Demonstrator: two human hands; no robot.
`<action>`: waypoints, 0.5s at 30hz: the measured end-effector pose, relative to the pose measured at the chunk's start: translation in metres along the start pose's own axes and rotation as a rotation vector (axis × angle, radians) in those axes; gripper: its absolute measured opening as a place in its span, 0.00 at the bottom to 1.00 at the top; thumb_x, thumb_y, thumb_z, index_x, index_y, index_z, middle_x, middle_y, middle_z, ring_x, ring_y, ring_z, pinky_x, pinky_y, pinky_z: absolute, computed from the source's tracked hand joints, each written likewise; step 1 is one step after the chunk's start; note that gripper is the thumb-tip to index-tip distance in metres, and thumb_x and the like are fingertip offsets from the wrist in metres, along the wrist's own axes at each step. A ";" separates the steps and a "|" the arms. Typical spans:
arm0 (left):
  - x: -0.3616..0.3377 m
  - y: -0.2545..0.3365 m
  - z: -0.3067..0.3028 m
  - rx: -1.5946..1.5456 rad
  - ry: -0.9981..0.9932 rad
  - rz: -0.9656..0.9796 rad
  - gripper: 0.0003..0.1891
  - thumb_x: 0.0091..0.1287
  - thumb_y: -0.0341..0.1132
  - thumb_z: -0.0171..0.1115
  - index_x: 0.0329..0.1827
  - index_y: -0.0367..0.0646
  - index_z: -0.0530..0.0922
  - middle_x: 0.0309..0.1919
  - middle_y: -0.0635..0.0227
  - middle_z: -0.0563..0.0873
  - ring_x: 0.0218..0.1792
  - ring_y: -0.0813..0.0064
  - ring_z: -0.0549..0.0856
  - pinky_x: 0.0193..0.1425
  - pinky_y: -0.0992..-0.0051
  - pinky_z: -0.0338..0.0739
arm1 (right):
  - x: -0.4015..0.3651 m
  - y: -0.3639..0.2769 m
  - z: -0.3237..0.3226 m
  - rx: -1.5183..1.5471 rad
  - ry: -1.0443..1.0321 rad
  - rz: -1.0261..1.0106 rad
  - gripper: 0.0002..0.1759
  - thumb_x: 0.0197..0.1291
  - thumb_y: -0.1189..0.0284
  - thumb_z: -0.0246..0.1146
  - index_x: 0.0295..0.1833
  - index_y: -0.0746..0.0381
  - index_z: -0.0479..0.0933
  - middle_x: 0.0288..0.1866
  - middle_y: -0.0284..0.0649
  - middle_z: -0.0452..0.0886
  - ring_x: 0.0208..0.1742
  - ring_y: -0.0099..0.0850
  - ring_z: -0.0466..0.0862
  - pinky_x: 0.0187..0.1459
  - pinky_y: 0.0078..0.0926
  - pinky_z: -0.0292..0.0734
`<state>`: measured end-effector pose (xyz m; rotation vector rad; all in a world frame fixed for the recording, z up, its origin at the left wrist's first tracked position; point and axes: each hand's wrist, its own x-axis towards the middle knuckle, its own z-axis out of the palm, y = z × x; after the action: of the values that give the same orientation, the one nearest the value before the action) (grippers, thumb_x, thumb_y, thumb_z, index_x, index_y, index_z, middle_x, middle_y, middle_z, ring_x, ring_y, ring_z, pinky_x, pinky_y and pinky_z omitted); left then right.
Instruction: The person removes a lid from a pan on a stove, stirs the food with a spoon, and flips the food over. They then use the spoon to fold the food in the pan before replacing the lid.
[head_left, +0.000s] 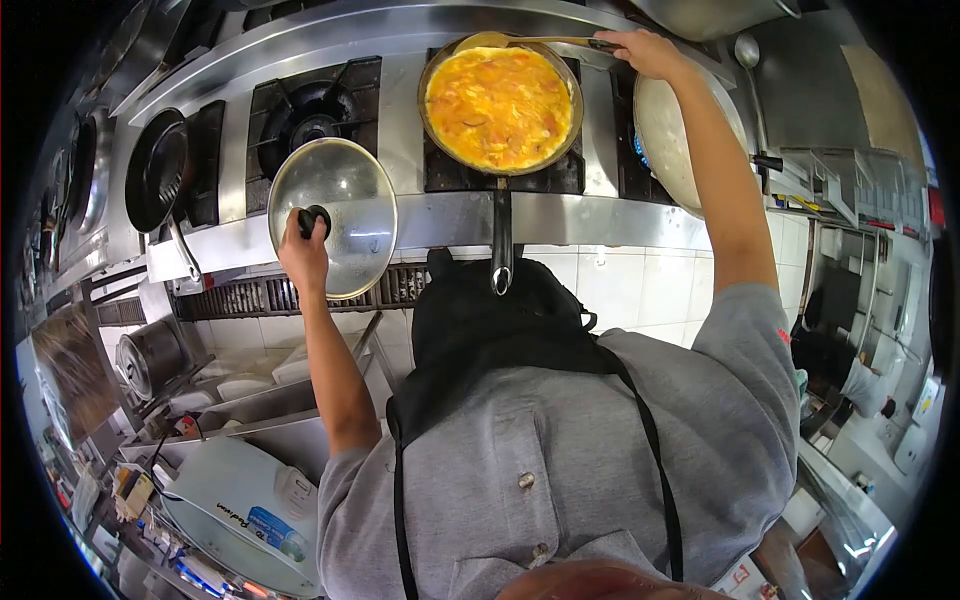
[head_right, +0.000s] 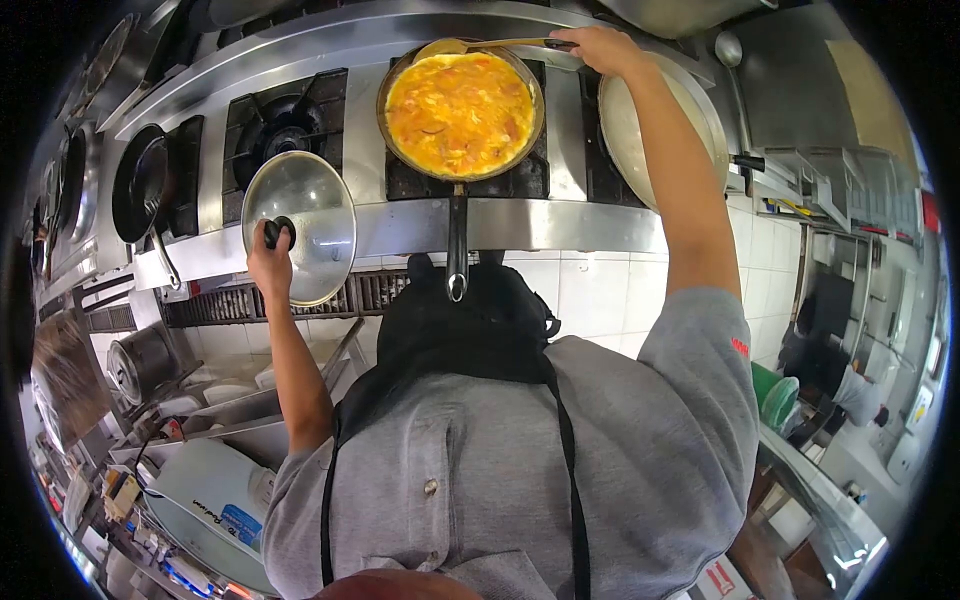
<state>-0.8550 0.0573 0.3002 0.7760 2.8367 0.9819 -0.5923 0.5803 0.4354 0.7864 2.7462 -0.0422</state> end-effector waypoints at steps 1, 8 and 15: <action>0.000 0.002 0.000 0.016 -0.004 0.002 0.21 0.61 0.41 0.66 0.55 0.41 0.78 0.40 0.47 0.85 0.42 0.46 0.85 0.45 0.59 0.78 | 0.007 -0.001 -0.002 -0.004 -0.005 -0.009 0.24 0.67 0.70 0.55 0.68 0.40 0.70 0.56 0.45 0.80 0.56 0.45 0.80 0.56 0.45 0.75; -0.001 0.003 0.010 0.081 0.006 0.006 0.22 0.62 0.42 0.66 0.57 0.44 0.78 0.41 0.52 0.85 0.40 0.48 0.85 0.43 0.59 0.78 | 0.037 -0.006 -0.013 -0.084 0.102 -0.226 0.26 0.66 0.74 0.56 0.67 0.41 0.72 0.53 0.40 0.79 0.55 0.42 0.79 0.55 0.41 0.75; -0.002 0.002 0.019 0.091 0.032 0.032 0.23 0.62 0.45 0.65 0.58 0.45 0.78 0.41 0.53 0.84 0.38 0.49 0.85 0.39 0.59 0.78 | 0.023 -0.026 -0.027 -0.286 0.283 -0.353 0.33 0.60 0.78 0.56 0.69 0.37 0.68 0.42 0.38 0.74 0.46 0.38 0.79 0.45 0.36 0.79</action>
<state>-0.8485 0.0679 0.2860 0.8228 2.9238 0.8822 -0.6315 0.5732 0.4531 0.2422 3.0253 0.4095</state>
